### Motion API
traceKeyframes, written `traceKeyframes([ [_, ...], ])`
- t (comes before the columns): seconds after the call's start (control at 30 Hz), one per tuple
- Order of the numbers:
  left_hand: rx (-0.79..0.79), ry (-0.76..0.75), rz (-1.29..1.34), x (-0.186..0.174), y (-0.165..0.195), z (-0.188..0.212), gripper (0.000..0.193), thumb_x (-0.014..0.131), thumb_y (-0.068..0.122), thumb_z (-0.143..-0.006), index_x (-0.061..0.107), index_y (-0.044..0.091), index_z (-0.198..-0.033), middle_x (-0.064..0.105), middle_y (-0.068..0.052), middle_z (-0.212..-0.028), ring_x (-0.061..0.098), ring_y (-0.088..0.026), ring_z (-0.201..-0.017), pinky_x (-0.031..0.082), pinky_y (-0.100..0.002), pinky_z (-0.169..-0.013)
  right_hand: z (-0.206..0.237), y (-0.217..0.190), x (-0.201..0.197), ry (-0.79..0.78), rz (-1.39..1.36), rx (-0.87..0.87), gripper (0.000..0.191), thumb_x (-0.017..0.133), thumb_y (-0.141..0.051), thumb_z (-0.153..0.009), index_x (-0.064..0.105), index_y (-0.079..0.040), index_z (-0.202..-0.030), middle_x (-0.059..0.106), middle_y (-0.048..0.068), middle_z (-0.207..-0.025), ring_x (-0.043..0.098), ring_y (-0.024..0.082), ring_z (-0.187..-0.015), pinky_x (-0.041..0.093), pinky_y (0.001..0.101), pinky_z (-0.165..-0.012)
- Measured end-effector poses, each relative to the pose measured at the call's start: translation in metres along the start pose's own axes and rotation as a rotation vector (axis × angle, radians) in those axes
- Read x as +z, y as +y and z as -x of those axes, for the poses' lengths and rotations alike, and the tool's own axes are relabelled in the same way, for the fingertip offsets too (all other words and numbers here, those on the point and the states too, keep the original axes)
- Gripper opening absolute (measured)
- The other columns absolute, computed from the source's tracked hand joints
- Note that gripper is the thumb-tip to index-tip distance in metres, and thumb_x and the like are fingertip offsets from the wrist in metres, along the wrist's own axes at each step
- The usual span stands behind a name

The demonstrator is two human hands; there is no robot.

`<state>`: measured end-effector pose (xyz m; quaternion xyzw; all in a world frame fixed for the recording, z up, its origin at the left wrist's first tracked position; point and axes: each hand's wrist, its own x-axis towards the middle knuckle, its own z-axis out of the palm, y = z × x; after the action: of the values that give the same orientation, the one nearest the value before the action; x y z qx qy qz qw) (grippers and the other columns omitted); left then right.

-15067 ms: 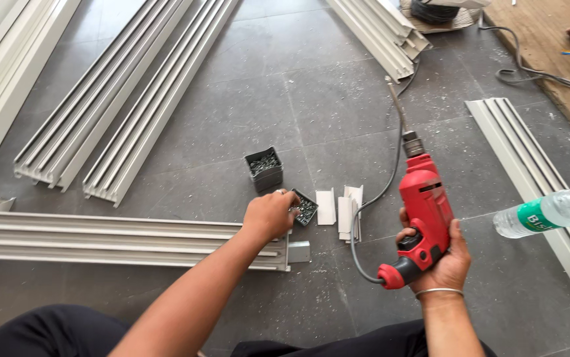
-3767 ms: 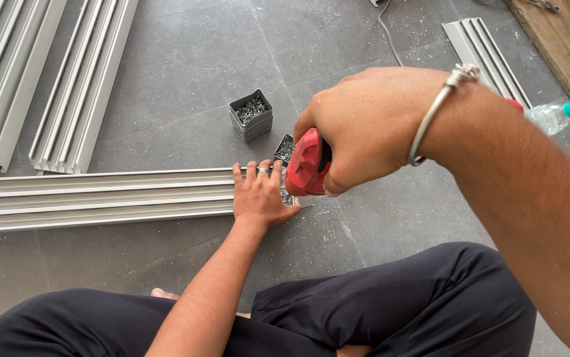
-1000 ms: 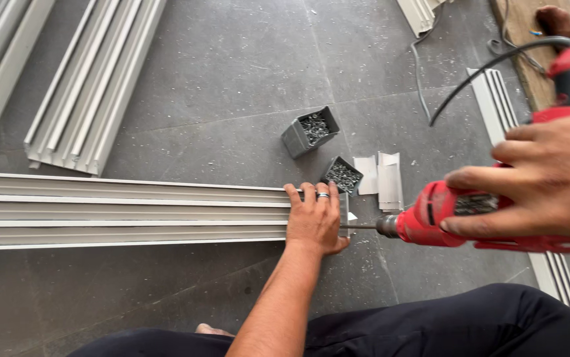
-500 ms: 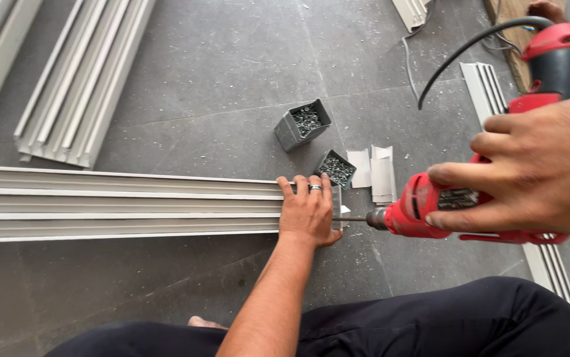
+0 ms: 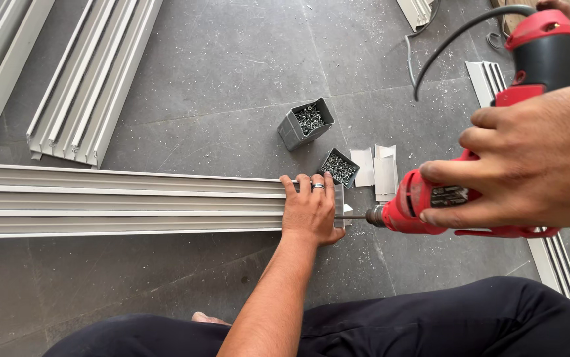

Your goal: The person sits on the floor and assembles metal frame components by attaching small metal brackets to the ends of long aluminum profiles. Using a red corded drill, the person drives screws to secure the brackets, repeating the process for multiple profiles.

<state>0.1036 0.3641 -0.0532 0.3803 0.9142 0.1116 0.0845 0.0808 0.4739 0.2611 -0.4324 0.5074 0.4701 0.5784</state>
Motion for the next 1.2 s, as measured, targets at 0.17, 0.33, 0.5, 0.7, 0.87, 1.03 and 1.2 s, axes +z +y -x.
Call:
traceKeyframes([
  [0.17, -0.018, 0.015, 0.028, 0.000, -0.002, 0.001, 0.126, 0.079, 0.080, -0.059, 0.040, 0.004, -0.153, 0.053, -0.015, -0.136, 0.047, -0.039, -0.128, 0.025, -0.072, -0.105, 0.005, 0.005, -0.019, 0.003, 0.014, -0.055, 0.072, 0.054, -0.032, -0.106, 0.017, -0.024, -0.167, 0.034, 0.034, -0.147, 0.063, 0.054, -0.108, 0.050, 0.0662, -0.092],
  [0.33, 0.019, 0.075, 0.031, 0.001, -0.011, 0.007, 0.126, 0.080, 0.079, -0.058, 0.042, 0.003, -0.151, 0.055, -0.016, -0.135, 0.047, -0.039, -0.128, 0.026, -0.071, -0.106, 0.005, 0.014, -0.040, 0.364, 0.309, -0.265, 0.065, 0.052, -0.044, -0.104, 0.036, -0.004, -0.153, 0.045, 0.041, -0.134, 0.069, 0.062, -0.084, 0.054, 0.0783, -0.082],
  [0.5, 0.079, 0.068, 0.034, -0.004, -0.009, 0.004, 0.126, 0.079, 0.078, -0.058, 0.042, 0.003, -0.152, 0.055, -0.016, -0.134, 0.047, -0.039, -0.128, 0.025, -0.071, -0.110, 0.019, 0.006, -0.054, -0.076, -0.045, -0.002, 0.081, 0.065, -0.029, -0.099, 0.019, -0.028, -0.166, 0.031, 0.030, -0.153, 0.060, 0.047, -0.114, 0.049, 0.0596, -0.098],
  [0.7, 0.052, 0.012, 0.030, -0.010, -0.010, -0.002, 0.128, 0.078, 0.079, -0.062, 0.033, 0.004, -0.155, 0.051, -0.017, -0.141, 0.042, -0.040, -0.135, 0.021, -0.071, -0.112, 0.017, -0.027, -0.002, 0.059, -0.209, 0.179, 0.097, 0.073, -0.021, -0.089, 0.015, -0.040, -0.164, 0.029, 0.020, -0.160, 0.059, 0.039, -0.120, 0.048, 0.0541, -0.102],
  [0.87, 0.015, -0.037, 0.048, -0.020, -0.007, 0.001, 0.140, 0.077, 0.082, -0.062, 0.017, 0.003, -0.161, 0.048, -0.015, -0.148, 0.039, -0.036, -0.141, 0.017, -0.067, -0.117, 0.003, -0.071, 0.109, 0.706, -0.320, 0.374, 0.110, 0.086, -0.033, -0.062, 0.039, -0.046, -0.160, 0.047, 0.013, -0.152, 0.067, 0.036, -0.108, 0.054, 0.0558, -0.092],
  [1.03, -0.035, -0.077, 0.061, -0.030, -0.002, -0.001, 0.153, 0.076, 0.088, -0.054, 0.000, 0.011, -0.164, 0.041, -0.011, -0.156, 0.030, -0.028, -0.149, 0.010, -0.058, -0.123, -0.033, -0.134, 0.220, 1.341, -0.276, 0.835, 0.072, 0.079, -0.036, -0.067, 0.067, -0.035, -0.137, 0.065, 0.018, -0.132, 0.068, 0.034, -0.097, 0.053, 0.0556, -0.092],
  [1.2, -0.099, -0.076, -0.012, -0.037, 0.000, 0.006, 0.146, 0.071, 0.093, -0.057, 0.002, 0.018, -0.162, 0.029, -0.006, -0.163, 0.019, -0.026, -0.154, 0.004, -0.056, -0.124, -0.137, -0.165, 0.240, 1.492, -0.396, 1.355, 0.068, 0.077, -0.011, -0.080, 0.060, -0.022, -0.145, 0.061, 0.021, -0.143, 0.067, 0.037, -0.111, 0.052, 0.0519, -0.099],
])
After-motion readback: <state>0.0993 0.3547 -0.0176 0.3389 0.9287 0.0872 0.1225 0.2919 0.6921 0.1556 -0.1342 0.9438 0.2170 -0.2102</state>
